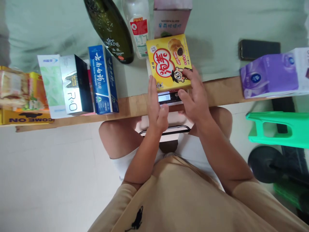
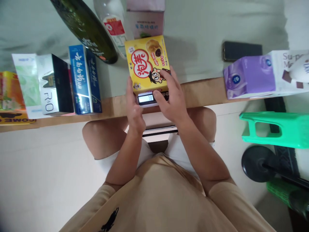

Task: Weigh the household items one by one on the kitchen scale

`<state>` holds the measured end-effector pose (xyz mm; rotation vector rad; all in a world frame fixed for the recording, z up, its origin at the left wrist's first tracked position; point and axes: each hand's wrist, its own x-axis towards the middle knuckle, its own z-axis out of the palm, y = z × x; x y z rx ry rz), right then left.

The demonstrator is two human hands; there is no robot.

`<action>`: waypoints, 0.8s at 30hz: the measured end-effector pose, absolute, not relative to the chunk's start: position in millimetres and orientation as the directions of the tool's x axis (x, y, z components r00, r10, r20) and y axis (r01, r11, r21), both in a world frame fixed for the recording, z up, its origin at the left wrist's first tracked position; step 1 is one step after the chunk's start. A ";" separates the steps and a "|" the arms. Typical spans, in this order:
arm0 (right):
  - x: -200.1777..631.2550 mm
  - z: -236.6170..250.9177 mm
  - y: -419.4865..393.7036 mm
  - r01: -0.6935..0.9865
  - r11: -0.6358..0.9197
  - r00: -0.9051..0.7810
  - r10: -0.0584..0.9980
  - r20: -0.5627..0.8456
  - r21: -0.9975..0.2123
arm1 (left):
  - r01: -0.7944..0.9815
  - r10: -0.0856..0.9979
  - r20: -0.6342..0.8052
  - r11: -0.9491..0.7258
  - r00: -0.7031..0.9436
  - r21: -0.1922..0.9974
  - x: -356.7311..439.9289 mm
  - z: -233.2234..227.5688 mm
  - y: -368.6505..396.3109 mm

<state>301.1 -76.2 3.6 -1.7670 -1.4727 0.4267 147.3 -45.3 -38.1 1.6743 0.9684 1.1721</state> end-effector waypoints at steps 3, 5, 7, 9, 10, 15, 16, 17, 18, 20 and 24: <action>307.1 6.3 -89.6 0.684 0.001 0.315 0.902 0.296 -0.730 | -0.004 0.851 0.417 -0.439 0.320 0.898 160.5 -30.3 -59.1; 318.7 9.9 -105.2 0.677 0.033 0.338 0.873 0.351 -0.735 | 0.013 0.824 0.441 -0.476 0.355 0.879 170.6 -22.1 -70.1; 337.1 13.3 -124.7 0.681 0.047 0.365 0.843 0.395 -0.731 | 0.034 0.790 0.456 -0.513 0.411 0.858 184.8 -11.6 -81.3; 362.4 14.5 -145.3 0.685 0.067 0.411 0.786 0.462 -0.725 | -0.006 0.738 0.484 -0.545 0.470 0.838 205.5 -0.7 -91.8; 377.4 14.2 -155.0 0.682 0.087 0.437 0.748 0.500 -0.726 | -0.048 0.710 0.500 -0.553 0.496 0.832 218.7 4.3 -96.6; 464.8 8.1 -186.1 0.605 0.199 0.572 0.565 0.595 -0.771 | -0.228 0.567 0.520 -0.506 0.639 0.832 301.3 21.0 -113.3; 482.1 6.4 -188.2 0.581 0.209 0.614 0.522 0.592 -0.787 | -0.246 0.543 0.504 -0.479 0.672 0.843 317.8 22.8 -115.1; 498.3 4.5 -189.3 0.556 0.219 0.656 0.478 0.585 -0.802 | -0.255 0.523 0.483 -0.448 0.702 0.857 333.2 24.2 -116.4; 512.9 2.6 -189.7 0.534 0.229 0.690 0.438 0.576 -0.814 | -0.258 0.507 0.461 -0.420 0.728 0.870 347.2 24.9 -117.4; 535.7 -1.0 -189.8 0.515 0.248 0.729 0.377 0.571 -0.821 | -0.255 0.485 0.429 -0.384 0.762 0.887 370.1 24.5 -118.3; 550.9 -3.3 -191.2 0.508 0.209 0.743 0.385 0.548 -0.836 | -0.236 0.502 0.385 -0.336 0.774 0.912 394.9 18.0 -118.3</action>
